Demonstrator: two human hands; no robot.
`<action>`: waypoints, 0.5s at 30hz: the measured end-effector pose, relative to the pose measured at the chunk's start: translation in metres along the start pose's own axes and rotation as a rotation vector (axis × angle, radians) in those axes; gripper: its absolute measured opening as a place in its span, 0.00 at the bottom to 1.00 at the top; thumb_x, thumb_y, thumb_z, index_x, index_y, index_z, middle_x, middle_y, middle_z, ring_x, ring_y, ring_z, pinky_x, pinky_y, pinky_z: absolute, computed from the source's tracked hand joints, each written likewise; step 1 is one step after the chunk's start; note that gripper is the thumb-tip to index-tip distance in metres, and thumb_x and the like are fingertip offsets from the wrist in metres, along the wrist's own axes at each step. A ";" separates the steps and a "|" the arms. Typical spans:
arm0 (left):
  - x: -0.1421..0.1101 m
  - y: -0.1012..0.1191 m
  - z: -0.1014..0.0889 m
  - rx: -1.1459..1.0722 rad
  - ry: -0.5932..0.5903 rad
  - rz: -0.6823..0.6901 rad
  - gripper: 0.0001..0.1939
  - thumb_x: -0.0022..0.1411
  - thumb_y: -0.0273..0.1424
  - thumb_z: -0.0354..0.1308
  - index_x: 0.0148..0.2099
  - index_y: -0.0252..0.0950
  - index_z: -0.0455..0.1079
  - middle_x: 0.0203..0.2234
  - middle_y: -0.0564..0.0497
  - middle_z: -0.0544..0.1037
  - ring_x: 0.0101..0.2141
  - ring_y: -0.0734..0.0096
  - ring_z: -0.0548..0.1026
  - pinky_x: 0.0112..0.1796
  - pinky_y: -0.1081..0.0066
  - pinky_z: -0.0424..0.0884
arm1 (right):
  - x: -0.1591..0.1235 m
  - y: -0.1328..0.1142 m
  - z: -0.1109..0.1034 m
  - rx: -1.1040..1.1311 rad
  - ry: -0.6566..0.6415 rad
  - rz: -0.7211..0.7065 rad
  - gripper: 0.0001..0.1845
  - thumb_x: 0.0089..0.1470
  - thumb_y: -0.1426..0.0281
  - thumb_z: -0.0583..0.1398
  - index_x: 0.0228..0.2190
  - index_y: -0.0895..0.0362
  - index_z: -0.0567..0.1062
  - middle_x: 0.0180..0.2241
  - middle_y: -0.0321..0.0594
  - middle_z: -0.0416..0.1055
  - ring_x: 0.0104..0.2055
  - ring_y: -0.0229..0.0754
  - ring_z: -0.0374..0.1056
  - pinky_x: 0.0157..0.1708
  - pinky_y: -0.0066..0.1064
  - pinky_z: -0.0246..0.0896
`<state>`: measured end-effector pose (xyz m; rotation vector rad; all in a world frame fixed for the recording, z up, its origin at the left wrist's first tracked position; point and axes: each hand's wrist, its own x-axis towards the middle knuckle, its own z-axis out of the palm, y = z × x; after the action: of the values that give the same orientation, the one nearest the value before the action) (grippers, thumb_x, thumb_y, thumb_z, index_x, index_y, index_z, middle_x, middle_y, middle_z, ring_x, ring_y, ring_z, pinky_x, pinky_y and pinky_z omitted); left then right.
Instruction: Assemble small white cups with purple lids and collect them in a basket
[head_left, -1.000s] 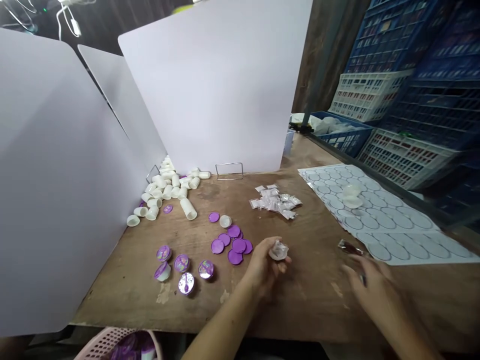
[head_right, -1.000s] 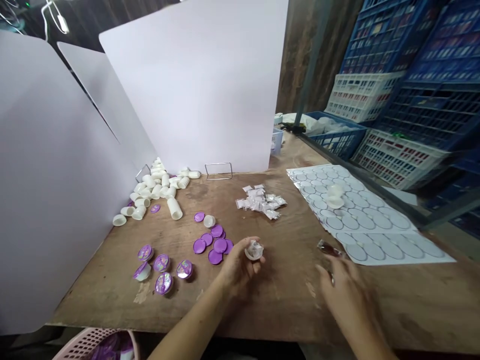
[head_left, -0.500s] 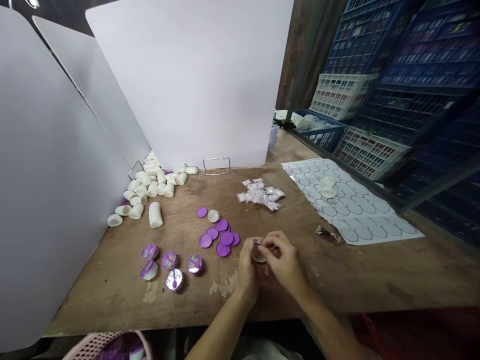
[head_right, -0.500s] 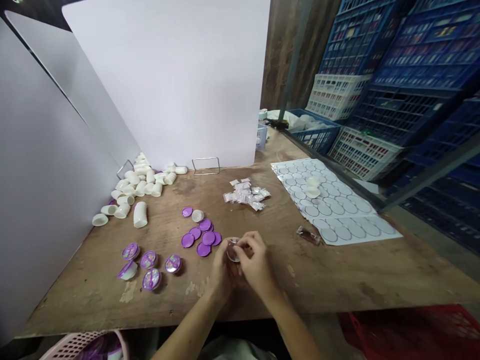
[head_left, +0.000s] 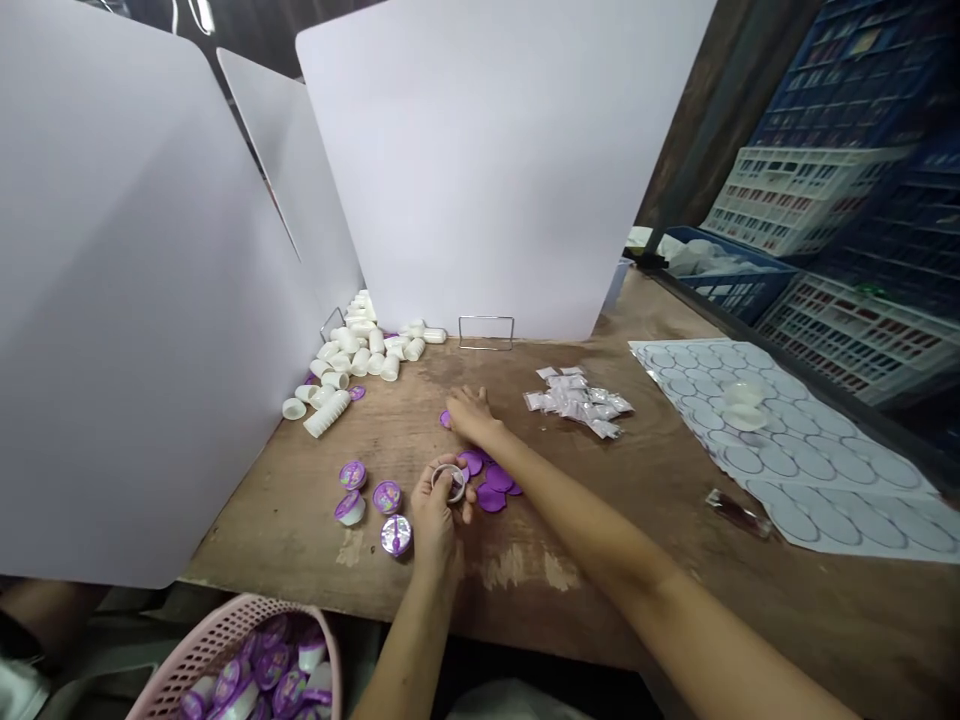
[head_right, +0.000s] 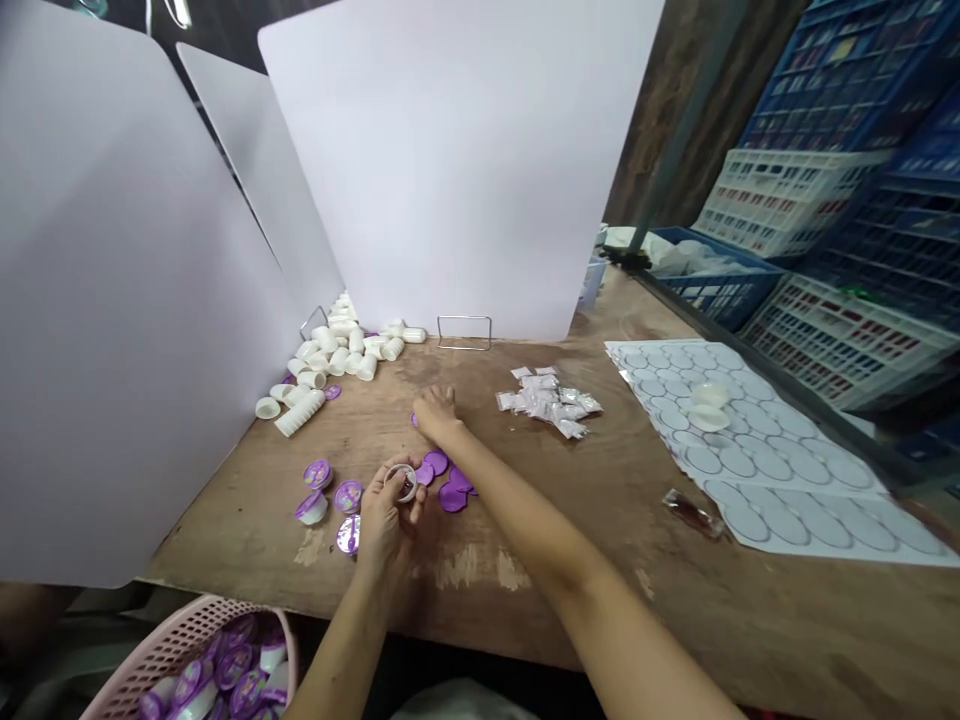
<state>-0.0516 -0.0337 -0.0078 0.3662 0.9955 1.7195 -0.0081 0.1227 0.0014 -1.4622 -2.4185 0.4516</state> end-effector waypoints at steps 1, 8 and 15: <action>-0.001 0.002 -0.002 -0.005 0.002 0.001 0.18 0.43 0.33 0.67 0.37 0.33 0.67 0.28 0.51 0.77 0.17 0.78 0.70 0.13 0.80 0.57 | 0.007 -0.001 0.005 -0.004 -0.009 -0.001 0.14 0.51 0.80 0.57 0.40 0.61 0.77 0.50 0.57 0.73 0.58 0.56 0.62 0.59 0.53 0.49; 0.000 0.006 -0.004 -0.067 0.061 -0.039 0.18 0.42 0.27 0.65 0.38 0.34 0.68 0.31 0.49 0.79 0.23 0.72 0.76 0.21 0.77 0.67 | -0.038 -0.004 -0.006 0.166 0.124 -0.095 0.16 0.60 0.76 0.53 0.46 0.55 0.76 0.44 0.42 0.78 0.47 0.43 0.73 0.47 0.33 0.66; 0.003 -0.017 0.015 -0.134 0.027 -0.089 0.14 0.47 0.26 0.64 0.40 0.34 0.74 0.35 0.47 0.82 0.38 0.69 0.79 0.44 0.72 0.73 | -0.149 0.013 0.013 0.269 0.508 -0.469 0.24 0.59 0.79 0.51 0.54 0.56 0.73 0.52 0.46 0.75 0.57 0.45 0.69 0.55 0.42 0.67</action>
<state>-0.0320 -0.0231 -0.0127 0.2096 0.8967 1.7040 0.0640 -0.0056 -0.0269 -0.7458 -2.0879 0.2442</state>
